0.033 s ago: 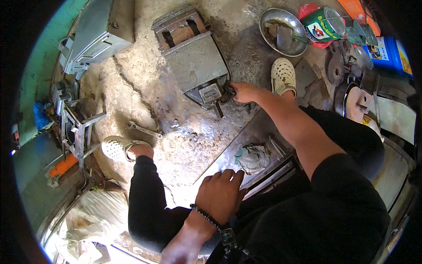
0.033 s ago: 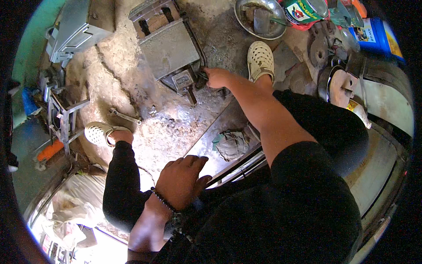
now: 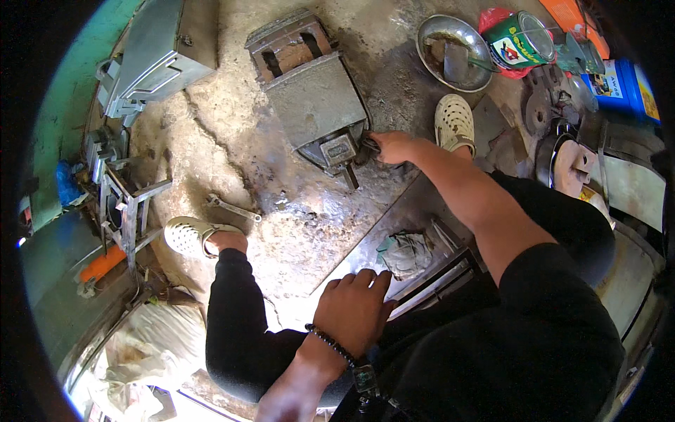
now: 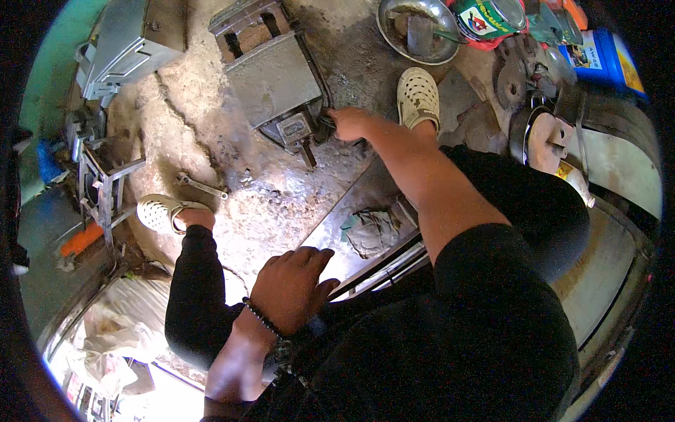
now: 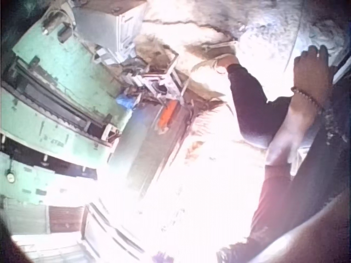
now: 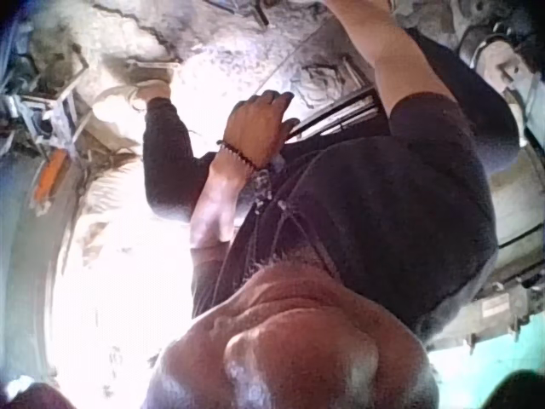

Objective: The person sits on the floor of a workshop and uses a cloth to wipe and clean a rectangular metal part. They repeatedly rub the surfaces and edges of the object, occasionally repositioning it to access different sides.

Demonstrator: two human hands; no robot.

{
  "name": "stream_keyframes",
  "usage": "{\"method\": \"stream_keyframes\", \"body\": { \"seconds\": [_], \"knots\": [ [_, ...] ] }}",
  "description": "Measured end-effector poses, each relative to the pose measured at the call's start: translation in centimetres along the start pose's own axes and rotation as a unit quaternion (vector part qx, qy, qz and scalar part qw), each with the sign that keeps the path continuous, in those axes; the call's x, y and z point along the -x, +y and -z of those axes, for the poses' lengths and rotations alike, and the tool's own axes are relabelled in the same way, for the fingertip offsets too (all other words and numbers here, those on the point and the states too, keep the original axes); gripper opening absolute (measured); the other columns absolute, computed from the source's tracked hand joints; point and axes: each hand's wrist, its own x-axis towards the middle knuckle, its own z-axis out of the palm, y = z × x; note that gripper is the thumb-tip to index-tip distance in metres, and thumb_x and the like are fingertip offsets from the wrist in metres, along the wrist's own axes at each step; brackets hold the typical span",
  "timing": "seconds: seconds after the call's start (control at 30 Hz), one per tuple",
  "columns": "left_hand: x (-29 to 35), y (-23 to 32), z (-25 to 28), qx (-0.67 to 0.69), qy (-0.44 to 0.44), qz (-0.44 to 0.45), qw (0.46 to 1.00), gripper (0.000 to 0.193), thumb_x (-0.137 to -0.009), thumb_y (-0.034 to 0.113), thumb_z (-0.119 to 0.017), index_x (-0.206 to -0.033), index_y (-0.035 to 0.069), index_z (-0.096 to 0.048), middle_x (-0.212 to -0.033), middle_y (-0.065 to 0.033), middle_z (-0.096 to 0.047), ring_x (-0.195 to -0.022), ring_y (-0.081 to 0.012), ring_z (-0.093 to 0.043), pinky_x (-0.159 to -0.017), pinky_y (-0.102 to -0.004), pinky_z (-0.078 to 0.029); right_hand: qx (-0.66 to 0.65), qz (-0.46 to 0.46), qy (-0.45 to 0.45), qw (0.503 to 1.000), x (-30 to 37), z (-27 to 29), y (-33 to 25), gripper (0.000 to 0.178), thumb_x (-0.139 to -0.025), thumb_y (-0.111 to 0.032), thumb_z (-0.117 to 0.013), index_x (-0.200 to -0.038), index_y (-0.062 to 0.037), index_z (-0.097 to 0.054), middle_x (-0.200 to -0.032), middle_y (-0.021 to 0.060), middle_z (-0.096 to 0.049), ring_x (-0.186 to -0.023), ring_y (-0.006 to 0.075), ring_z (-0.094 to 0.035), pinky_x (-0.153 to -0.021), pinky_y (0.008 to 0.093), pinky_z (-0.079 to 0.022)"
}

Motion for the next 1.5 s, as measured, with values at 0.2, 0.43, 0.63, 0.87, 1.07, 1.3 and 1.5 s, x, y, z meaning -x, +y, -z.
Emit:
{"method": "stream_keyframes", "body": {
  "seconds": [0.2, 0.43, 0.63, 0.87, 1.07, 1.3, 1.5],
  "knots": [
    [-0.6, -0.2, 0.6, -0.014, 0.009, 0.014, 1.000, 0.039, -0.090, 0.029, -0.066, -0.121, 0.007, -0.060, -0.104, -0.0162, -0.065, -0.096, -0.0339, -0.065, -0.083, -0.0444, -0.052, -0.090, -0.060, -0.004, 0.994, 0.6, -1.7, -1.0, 0.072, -0.086, -0.032, -0.066, -0.148, -0.0058, -0.038, -0.132, 0.0267, -0.057, -0.122, 0.0408, -0.055, -0.103, 0.0438, -0.046],
    [0.4, -0.2, 0.0, -0.002, 0.012, 0.003, 1.000, 0.041, -0.090, 0.030, -0.066, -0.123, 0.007, -0.060, -0.106, -0.0150, -0.065, -0.097, -0.0324, -0.065, -0.084, -0.0443, -0.052, -0.229, -0.061, 0.178, 0.955, 5.3, -7.4, -2.7, 0.063, -0.085, -0.023, -0.067, -0.141, -0.0050, -0.046, -0.119, 0.0260, -0.063, -0.110, 0.0435, -0.061, -0.095, 0.0443, -0.050],
    [0.6, -0.5, 0.5, 0.000, 0.006, 0.018, 1.000, 0.043, -0.090, 0.030, -0.066, -0.124, 0.006, -0.059, -0.107, -0.0151, -0.065, -0.098, -0.0328, -0.065, -0.085, -0.0444, -0.051, -0.091, -0.073, 0.145, 0.982, 3.6, -4.7, -4.6, 0.074, -0.087, -0.020, -0.065, -0.152, -0.0142, -0.031, -0.096, 0.0261, -0.068, -0.092, 0.0437, -0.067, -0.081, 0.0506, -0.053],
    [0.2, -0.6, -0.3, -0.001, 0.013, -0.001, 1.000, 0.043, -0.090, 0.031, -0.066, -0.125, 0.007, -0.059, -0.109, -0.0155, -0.065, -0.100, -0.0329, -0.065, -0.085, -0.0443, -0.051, 0.004, -0.044, 0.049, 0.998, 3.4, -4.4, -3.4, 0.071, -0.087, -0.021, -0.065, -0.151, -0.0201, -0.034, -0.101, 0.0243, -0.069, -0.096, 0.0422, -0.066, -0.085, 0.0490, -0.054],
    [0.3, -0.4, -0.1, 0.004, 0.013, 0.005, 1.000, 0.043, -0.090, 0.031, -0.065, -0.125, 0.007, -0.059, -0.109, -0.0153, -0.065, -0.099, -0.0331, -0.065, -0.085, -0.0440, -0.051, -0.070, -0.065, 0.117, 0.989, 4.9, -1.2, -1.8, 0.067, -0.087, -0.023, -0.062, -0.149, -0.0207, -0.040, -0.108, 0.0259, -0.067, -0.101, 0.0419, -0.066, -0.088, 0.0506, -0.053],
    [-0.2, -0.6, 0.0, -0.015, -0.013, 0.017, 1.000, 0.043, -0.090, 0.030, -0.066, -0.125, 0.007, -0.058, -0.106, -0.0149, -0.065, -0.097, -0.0331, -0.065, -0.084, -0.0440, -0.051, -0.013, -0.105, 0.058, 0.993, 2.1, -0.7, -2.7, 0.080, -0.088, -0.024, -0.065, -0.156, -0.0256, -0.024, -0.117, 0.0244, -0.064, -0.108, 0.0408, -0.063, -0.092, 0.0498, -0.051],
    [-0.5, -0.3, 0.2, -0.002, 0.003, -0.002, 1.000, 0.041, -0.090, 0.030, -0.066, -0.124, 0.007, -0.060, -0.105, -0.0136, -0.065, -0.096, -0.0324, -0.065, -0.083, -0.0434, -0.052, 0.086, -0.005, -0.034, 0.996, 2.3, 0.5, -0.4, 0.071, -0.088, -0.021, -0.061, -0.153, -0.0201, -0.032, -0.119, 0.0256, -0.064, -0.110, 0.0406, -0.063, -0.092, 0.0494, -0.051]
  ]
}}
